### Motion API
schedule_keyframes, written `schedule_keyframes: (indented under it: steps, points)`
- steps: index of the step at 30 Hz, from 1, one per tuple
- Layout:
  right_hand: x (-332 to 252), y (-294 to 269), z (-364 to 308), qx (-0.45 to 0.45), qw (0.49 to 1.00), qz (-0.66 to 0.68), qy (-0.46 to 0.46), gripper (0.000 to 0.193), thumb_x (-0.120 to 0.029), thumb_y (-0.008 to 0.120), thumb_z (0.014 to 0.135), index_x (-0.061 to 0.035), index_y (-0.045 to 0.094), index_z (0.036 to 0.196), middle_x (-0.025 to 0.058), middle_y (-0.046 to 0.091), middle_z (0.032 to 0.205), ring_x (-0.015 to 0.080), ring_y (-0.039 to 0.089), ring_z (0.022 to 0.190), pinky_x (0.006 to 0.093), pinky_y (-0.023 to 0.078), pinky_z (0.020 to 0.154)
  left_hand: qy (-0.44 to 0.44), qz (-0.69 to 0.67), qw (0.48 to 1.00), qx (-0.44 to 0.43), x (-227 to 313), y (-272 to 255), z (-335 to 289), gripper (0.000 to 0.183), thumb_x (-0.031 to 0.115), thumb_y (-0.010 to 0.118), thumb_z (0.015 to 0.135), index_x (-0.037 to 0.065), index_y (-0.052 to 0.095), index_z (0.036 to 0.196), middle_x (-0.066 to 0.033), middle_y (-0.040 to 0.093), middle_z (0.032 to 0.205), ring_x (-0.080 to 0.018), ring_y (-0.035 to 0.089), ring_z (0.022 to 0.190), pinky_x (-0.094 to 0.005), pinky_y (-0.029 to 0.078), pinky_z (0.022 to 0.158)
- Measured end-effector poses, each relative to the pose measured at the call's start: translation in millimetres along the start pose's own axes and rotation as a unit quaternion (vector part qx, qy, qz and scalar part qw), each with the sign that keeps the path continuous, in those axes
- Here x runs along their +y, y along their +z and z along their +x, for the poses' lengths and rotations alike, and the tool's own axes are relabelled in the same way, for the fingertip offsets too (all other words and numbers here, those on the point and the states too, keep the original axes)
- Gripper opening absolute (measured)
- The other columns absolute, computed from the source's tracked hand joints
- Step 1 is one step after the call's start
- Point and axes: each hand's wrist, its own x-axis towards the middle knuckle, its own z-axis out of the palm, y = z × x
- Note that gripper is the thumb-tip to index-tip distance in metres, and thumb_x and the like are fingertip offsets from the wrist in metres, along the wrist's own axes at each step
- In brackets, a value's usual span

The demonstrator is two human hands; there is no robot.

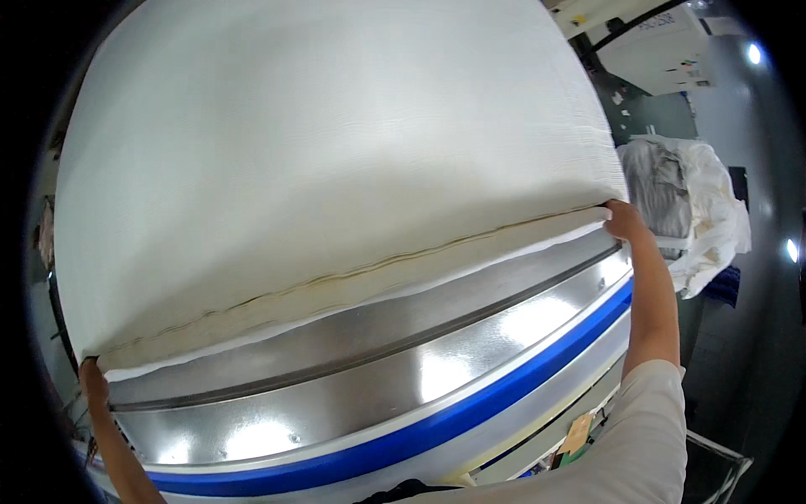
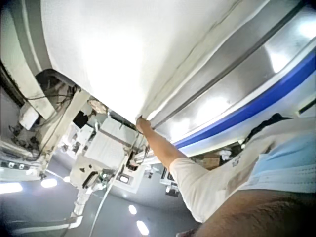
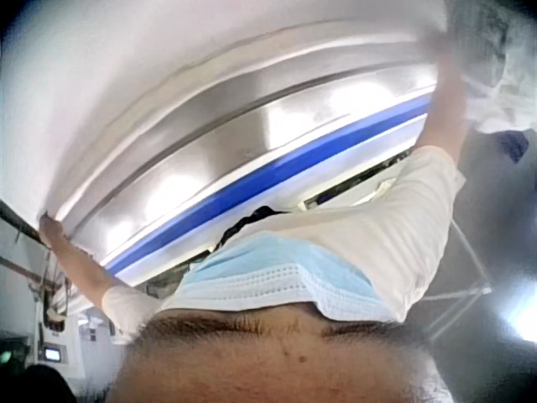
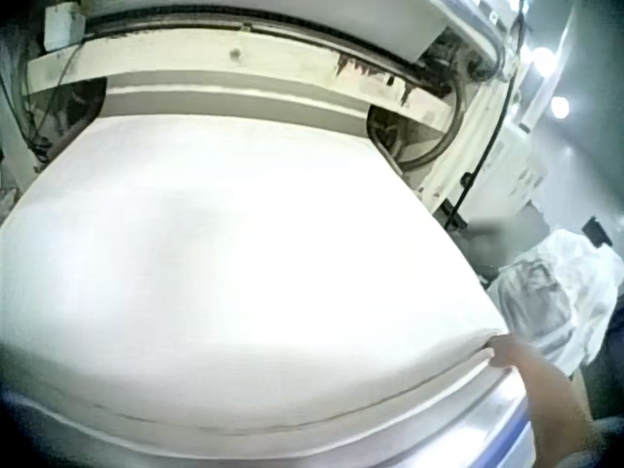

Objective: The person handles large white fabric sheets on a metal table in a factory setting. They fold the fabric, pick up a piece of white material from a blue crate, and repeatedly smooth and align the fabric sheets on the table surface.

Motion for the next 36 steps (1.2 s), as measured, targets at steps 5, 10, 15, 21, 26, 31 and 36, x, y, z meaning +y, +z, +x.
schedule_keyframes:
  steps: [5, 10, 15, 21, 26, 31, 36]
  points:
    - [25, 49, 26, 0.061, 0.985, -0.156, -0.052, 0.024, -0.013, 0.051, 0.088, -0.0116, 0.064, 0.108, 0.0062, 0.064, 0.111, 0.027, 0.062, 0.101, 0.0361, 0.051, 0.087, 0.052, 0.159, 0.984, 0.054, -40, 5, -16, 0.025, 0.003, 0.051, 0.083, 0.009, 0.059, 0.106, -0.0097, 0.06, 0.107, -0.0265, 0.054, 0.106, -0.0399, 0.033, 0.104]
    - [31, -3, -14, 0.096, 0.994, 0.018, -0.041, 0.032, -0.009, 0.053, 0.083, -0.0125, 0.063, 0.112, 0.012, 0.065, 0.107, 0.0311, 0.061, 0.101, 0.0428, 0.049, 0.085, -0.012, 0.097, 0.995, -0.037, 28, -68, -39, 0.039, 0.0, 0.06, 0.08, 0.02, 0.062, 0.114, -0.0059, 0.063, 0.114, -0.0216, 0.055, 0.112, -0.039, 0.026, 0.111]
    - [100, -8, -30, 0.113, 0.992, 0.028, -0.053, 0.031, -0.011, 0.053, 0.081, -0.0092, 0.065, 0.11, 0.0193, 0.065, 0.103, 0.0367, 0.06, 0.098, 0.0432, 0.047, 0.085, -0.016, 0.126, 0.992, -0.004, -6, -113, -83, 0.039, 0.001, 0.044, 0.086, 0.016, 0.059, 0.119, -0.0095, 0.061, 0.119, -0.026, 0.055, 0.112, -0.0424, 0.026, 0.111]
    - [163, 47, -98, 0.095, 0.976, -0.071, -0.184, 0.031, -0.009, 0.056, 0.078, -0.0099, 0.064, 0.108, 0.016, 0.064, 0.099, 0.036, 0.058, 0.094, 0.0446, 0.045, 0.085, 0.051, 0.11, 0.985, -0.125, -4, -113, -155, 0.038, -0.002, 0.049, 0.077, 0.013, 0.064, 0.108, -0.0089, 0.064, 0.113, -0.0297, 0.058, 0.106, -0.046, 0.035, 0.104]
    - [135, 108, -146, -0.019, 0.969, -0.146, -0.199, 0.023, -0.013, 0.058, 0.078, -0.0136, 0.069, 0.098, 0.0116, 0.067, 0.09, 0.0319, 0.062, 0.087, 0.0439, 0.048, 0.081, 0.107, 0.204, 0.912, -0.338, 11, -48, -240, 0.036, 0.007, 0.058, 0.075, 0.02, 0.065, 0.108, -0.0039, 0.063, 0.115, -0.0199, 0.056, 0.114, -0.0489, 0.029, 0.108]
    - [140, 159, -171, -0.072, 0.947, -0.206, -0.234, 0.018, -0.018, 0.054, 0.082, -0.0115, 0.07, 0.088, 0.0117, 0.067, 0.085, 0.0305, 0.063, 0.085, 0.0434, 0.05, 0.078, 0.141, 0.226, 0.858, -0.44, 41, -3, -270, 0.026, 0.013, 0.061, 0.077, 0.016, 0.069, 0.101, -0.0046, 0.066, 0.109, -0.0223, 0.059, 0.11, -0.0468, 0.036, 0.102]
    - [141, 190, -179, -0.091, 0.939, -0.268, -0.197, 0.014, -0.015, 0.056, 0.08, -0.0081, 0.068, 0.076, 0.0132, 0.066, 0.078, 0.0315, 0.063, 0.082, 0.0447, 0.049, 0.073, 0.155, 0.223, 0.84, -0.47, 64, 14, -283, 0.022, 0.016, 0.058, 0.083, 0.014, 0.069, 0.101, -0.0074, 0.065, 0.111, -0.0261, 0.06, 0.107, -0.0468, 0.045, 0.086]
